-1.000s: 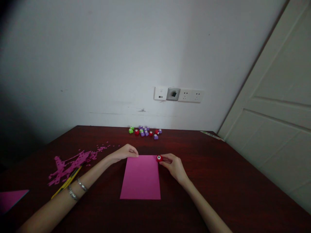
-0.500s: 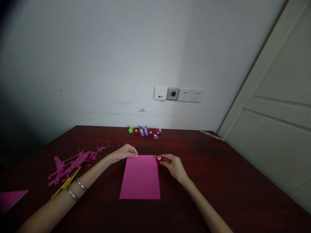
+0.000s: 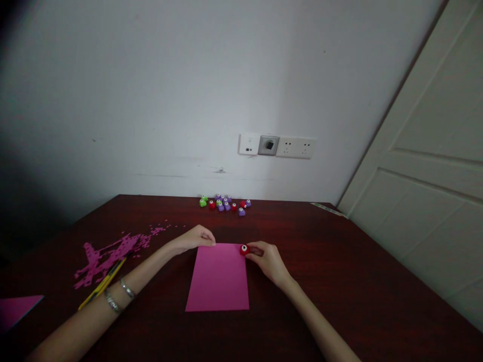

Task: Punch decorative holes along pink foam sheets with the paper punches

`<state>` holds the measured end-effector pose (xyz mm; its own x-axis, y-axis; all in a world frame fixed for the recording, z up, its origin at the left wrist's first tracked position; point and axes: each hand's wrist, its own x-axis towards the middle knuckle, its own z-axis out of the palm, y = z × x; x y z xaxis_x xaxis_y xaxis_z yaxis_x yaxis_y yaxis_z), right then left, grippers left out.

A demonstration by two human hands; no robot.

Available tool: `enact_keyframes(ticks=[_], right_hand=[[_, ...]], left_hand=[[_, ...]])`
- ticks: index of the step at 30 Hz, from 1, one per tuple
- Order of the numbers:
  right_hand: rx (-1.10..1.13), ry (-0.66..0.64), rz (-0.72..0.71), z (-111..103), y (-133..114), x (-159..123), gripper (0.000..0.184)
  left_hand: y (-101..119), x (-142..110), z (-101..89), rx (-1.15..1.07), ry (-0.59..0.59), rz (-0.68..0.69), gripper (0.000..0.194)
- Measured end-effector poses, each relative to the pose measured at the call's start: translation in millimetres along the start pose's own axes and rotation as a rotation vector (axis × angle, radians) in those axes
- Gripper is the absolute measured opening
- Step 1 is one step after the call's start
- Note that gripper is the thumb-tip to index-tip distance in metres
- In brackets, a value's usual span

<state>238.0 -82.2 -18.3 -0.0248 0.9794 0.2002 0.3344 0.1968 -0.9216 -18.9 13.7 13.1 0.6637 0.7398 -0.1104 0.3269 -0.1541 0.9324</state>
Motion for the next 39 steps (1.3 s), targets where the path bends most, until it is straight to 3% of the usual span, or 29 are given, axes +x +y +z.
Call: enact_keyframes(ticks=[8, 19, 39], right_hand=[[-0.228, -0.036, -0.056, 1.4, -3.9, -2.0, 0.021], [-0.325, -0.074, -0.118, 1.2, -3.3, -1.5, 0.014], [-0.329, -0.068, -0.097, -0.4, 1.5, 4.9, 0.017]], left_hand=[[-3.6, 0.6, 5.1, 0.109, 0.006, -0.003, 0.026], [-4.7, 0.0, 14.5, 0.481, 0.075, 0.023, 0.020], [-8.3, 4.4, 17.1, 0.463, 0.125, 0.027, 0.020]])
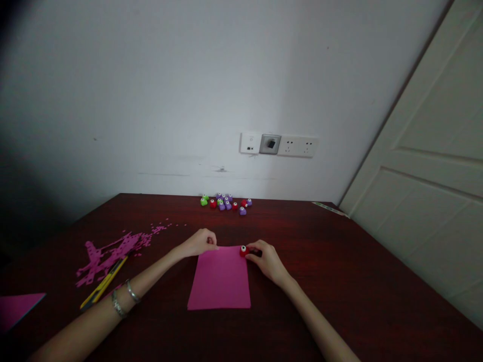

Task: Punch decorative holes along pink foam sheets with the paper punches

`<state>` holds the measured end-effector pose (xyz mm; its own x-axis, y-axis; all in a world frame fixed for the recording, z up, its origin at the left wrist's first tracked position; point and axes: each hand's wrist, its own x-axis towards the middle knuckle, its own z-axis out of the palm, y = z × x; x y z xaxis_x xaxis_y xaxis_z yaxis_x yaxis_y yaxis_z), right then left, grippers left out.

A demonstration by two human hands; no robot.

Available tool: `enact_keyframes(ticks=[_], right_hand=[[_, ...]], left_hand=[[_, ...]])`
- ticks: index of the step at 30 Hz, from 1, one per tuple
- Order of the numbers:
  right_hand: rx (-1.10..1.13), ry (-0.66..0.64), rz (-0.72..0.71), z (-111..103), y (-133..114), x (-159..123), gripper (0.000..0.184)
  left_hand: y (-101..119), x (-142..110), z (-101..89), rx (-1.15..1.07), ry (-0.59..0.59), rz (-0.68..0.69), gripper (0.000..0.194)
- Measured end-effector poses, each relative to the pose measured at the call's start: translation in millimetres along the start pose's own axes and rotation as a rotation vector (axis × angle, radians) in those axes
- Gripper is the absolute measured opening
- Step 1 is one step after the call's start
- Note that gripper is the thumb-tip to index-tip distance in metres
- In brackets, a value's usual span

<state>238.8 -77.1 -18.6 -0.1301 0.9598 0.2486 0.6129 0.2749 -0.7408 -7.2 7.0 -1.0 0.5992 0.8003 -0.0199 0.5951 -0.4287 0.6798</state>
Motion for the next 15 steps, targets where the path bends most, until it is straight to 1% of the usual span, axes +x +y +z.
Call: enact_keyframes(ticks=[4, 6, 8, 10, 12, 15], right_hand=[[-0.004, -0.005, 0.004, -0.2, -0.9, -0.9, 0.018], [-0.008, -0.005, 0.009, -0.1, -1.3, -1.5, 0.018], [-0.011, -0.006, 0.015, -0.1, -1.4, -2.2, 0.020], [-0.010, -0.001, 0.020, -0.3, -0.7, -2.8, 0.022], [-0.001, 0.005, 0.024, -0.9, 0.9, -3.0, 0.027], [0.006, -0.001, 0.027, -1.9, 4.9, -2.4, 0.030]], left_hand=[[-2.1, 0.4, 0.0, 0.024, -0.018, 0.019, 0.017], [-2.1, -0.3, -0.6, 0.049, -0.015, 0.056, 0.014], [0.8, -2.4, -0.3, 0.107, 0.039, 0.115, 0.012], [7.8, -6.7, 2.7, 0.209, 0.109, 0.178, 0.015], [18.0, -13.1, 9.1, 0.330, 0.131, 0.231, 0.023], [33.8, -24.3, 23.3, 0.484, 0.051, 0.268, 0.051]])
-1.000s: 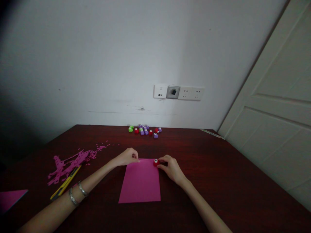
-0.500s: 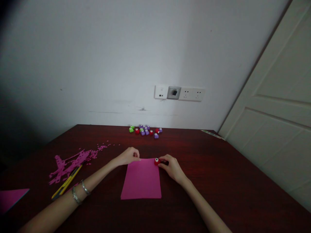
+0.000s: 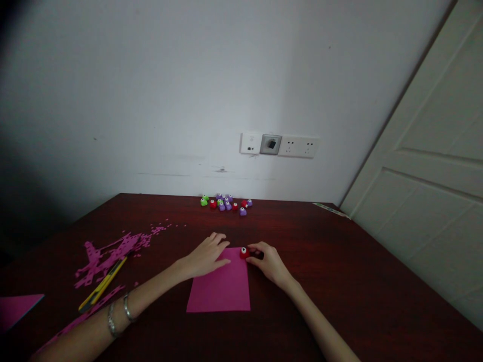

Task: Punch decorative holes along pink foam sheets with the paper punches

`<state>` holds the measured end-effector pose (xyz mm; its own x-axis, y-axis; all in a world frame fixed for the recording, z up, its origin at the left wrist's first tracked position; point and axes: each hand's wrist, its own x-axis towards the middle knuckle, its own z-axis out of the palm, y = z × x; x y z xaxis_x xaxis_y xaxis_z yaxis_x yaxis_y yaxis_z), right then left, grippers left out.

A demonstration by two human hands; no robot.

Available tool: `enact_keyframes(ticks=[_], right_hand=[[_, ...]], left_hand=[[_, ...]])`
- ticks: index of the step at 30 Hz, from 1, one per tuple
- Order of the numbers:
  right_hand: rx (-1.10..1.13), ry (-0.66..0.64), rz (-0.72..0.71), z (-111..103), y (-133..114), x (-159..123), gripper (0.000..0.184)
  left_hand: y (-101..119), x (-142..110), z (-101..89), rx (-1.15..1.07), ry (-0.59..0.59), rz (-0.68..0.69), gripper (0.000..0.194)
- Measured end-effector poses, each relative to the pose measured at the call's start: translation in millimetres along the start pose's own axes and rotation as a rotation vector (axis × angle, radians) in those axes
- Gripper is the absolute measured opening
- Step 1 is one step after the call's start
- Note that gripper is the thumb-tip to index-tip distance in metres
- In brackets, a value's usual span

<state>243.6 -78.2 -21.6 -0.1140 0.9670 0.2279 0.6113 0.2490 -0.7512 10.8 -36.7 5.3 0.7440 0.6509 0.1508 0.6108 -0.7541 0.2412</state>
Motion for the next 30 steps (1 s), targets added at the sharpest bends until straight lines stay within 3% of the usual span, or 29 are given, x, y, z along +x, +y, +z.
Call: enact_keyframes(ticks=[3, 7, 16, 30], right_hand=[[-0.021, -0.026, -0.006, -0.6, 3.4, 1.2, 0.029], [-0.041, -0.058, -0.022, -1.6, 2.4, 1.5, 0.026], [-0.064, -0.071, -0.017, -4.8, -8.8, -1.3, 0.020], [-0.078, -0.053, -0.044, -2.6, -6.2, -0.9, 0.020]], left_hand=[[14.9, -6.0, 6.6, 0.041, -0.148, -0.010, 0.077], [17.1, -9.8, 13.4, 0.007, -0.274, -0.035, 0.086], [15.7, -9.7, 12.8, -0.029, -0.312, -0.037, 0.086], [15.8, -10.0, 14.0, -0.029, -0.303, -0.045, 0.086]])
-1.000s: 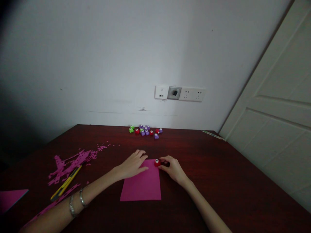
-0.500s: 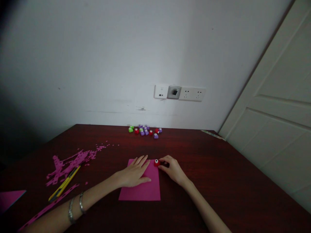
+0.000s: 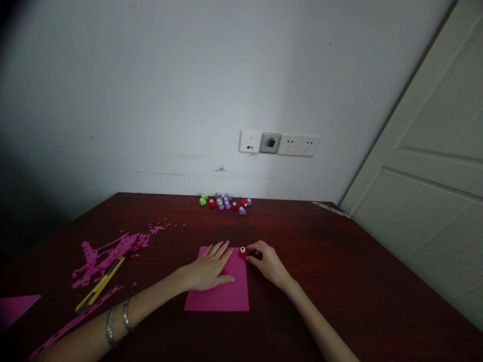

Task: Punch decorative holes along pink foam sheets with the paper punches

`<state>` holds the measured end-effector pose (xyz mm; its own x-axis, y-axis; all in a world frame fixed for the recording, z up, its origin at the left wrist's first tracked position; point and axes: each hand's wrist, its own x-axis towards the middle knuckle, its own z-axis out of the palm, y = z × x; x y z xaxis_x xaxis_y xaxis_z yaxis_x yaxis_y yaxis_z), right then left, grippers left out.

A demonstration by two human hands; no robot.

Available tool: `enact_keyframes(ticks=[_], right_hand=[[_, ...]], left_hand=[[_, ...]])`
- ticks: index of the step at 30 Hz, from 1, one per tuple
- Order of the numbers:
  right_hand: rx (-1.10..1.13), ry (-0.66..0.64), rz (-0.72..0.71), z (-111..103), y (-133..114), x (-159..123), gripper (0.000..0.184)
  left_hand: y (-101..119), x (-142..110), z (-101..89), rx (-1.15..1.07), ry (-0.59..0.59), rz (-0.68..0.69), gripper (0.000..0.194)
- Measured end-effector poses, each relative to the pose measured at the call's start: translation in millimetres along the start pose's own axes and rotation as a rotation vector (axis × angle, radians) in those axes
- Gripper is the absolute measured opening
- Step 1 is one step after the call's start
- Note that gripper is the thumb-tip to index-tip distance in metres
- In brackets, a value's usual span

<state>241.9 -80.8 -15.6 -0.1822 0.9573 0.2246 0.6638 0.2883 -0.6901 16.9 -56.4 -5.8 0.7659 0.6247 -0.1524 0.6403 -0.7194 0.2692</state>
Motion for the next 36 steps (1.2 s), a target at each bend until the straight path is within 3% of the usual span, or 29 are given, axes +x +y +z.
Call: enact_keyframes(ticks=[9, 14, 16, 18, 20, 25, 36], right_hand=[[0.075, 0.070, 0.055, -0.8, 5.3, 1.0, 0.034], [0.253, 0.094, 0.159, -10.1, 2.7, 7.4, 0.034], [0.325, 0.033, 0.291, -13.8, -1.9, 12.1, 0.035], [0.375, -0.070, 0.415, -16.5, -7.1, 17.4, 0.036], [0.398, -0.166, 0.484, -17.7, -11.1, 22.5, 0.039], [0.411, -0.288, 0.574, -15.0, -12.2, 32.8, 0.043], [0.434, -0.362, 0.612, -7.3, -7.9, 35.7, 0.038]], left_hand=[[2.8, -1.3, -8.7, -0.034, 0.011, -0.010, 0.086], [1.1, 0.1, -20.8, -0.048, 0.237, 0.008, 0.072], [-1.8, 5.4, -26.3, -0.105, 0.364, 0.013, 0.056], [-6.4, 14.6, -31.7, -0.223, 0.415, -0.009, 0.042], [-12.1, 26.5, -36.5, -0.398, 0.352, -0.045, 0.036], [-22.1, 54.9, -44.6, -0.798, 0.054, -0.171, 0.032], [-17.7, 76.2, -45.3, -0.842, -0.134, -0.172, 0.050]])
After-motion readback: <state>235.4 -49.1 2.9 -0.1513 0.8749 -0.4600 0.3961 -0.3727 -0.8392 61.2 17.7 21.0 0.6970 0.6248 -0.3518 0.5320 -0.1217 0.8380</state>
